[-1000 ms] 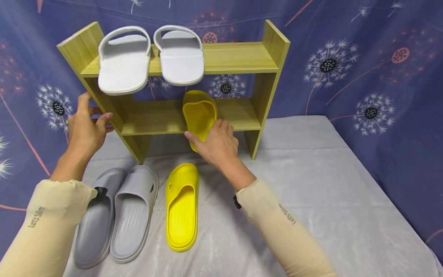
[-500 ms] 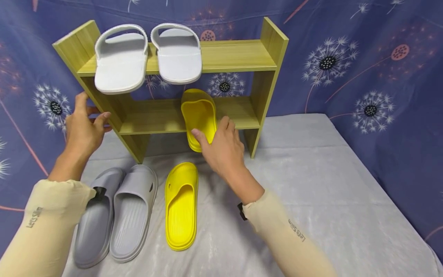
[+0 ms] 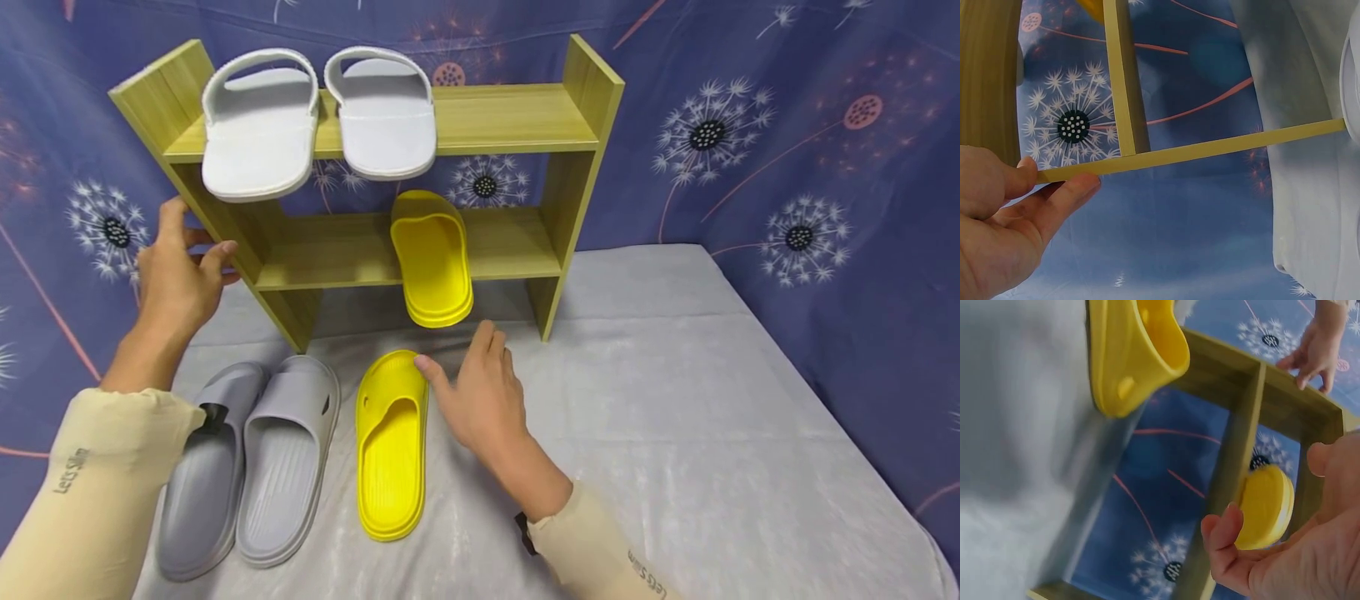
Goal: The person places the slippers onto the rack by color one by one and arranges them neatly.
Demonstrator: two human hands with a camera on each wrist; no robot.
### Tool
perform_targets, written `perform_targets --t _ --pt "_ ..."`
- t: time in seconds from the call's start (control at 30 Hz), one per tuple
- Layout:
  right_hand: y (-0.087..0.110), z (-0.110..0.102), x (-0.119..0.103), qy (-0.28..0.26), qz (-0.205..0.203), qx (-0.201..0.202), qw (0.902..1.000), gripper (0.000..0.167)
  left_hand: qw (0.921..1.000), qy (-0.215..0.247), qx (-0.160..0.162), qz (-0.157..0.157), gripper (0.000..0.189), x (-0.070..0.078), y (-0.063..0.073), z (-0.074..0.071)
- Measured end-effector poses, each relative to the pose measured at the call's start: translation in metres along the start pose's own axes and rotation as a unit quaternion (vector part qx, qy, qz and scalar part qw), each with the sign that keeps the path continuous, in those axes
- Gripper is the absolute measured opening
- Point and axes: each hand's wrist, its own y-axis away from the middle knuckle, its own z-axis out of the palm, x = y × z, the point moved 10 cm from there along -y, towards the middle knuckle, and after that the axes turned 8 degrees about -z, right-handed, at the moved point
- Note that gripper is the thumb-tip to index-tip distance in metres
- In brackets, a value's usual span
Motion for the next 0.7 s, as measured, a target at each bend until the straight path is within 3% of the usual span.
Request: perform_targets --t 0.27,0.47,0.7 --pt "0.028 0.041 -0.001 0.032 -0.01 -0.033 0.9989 0.097 1.0 -0.002 0.003 0.006 0.051 0.001 0.0 0.0" --pt "0.048 0.076 0.003 0.024 0.001 -0.085 0.996 0.102 1.0 -0.002 0.002 0.007 0.052 0.002 0.0 0.001" --pt "0.061 0.099 0.003 0.009 0.005 -0.121 0.9926 0.105 1.0 -0.002 0.001 0.001 0.051 0.0 0.0 0.001"
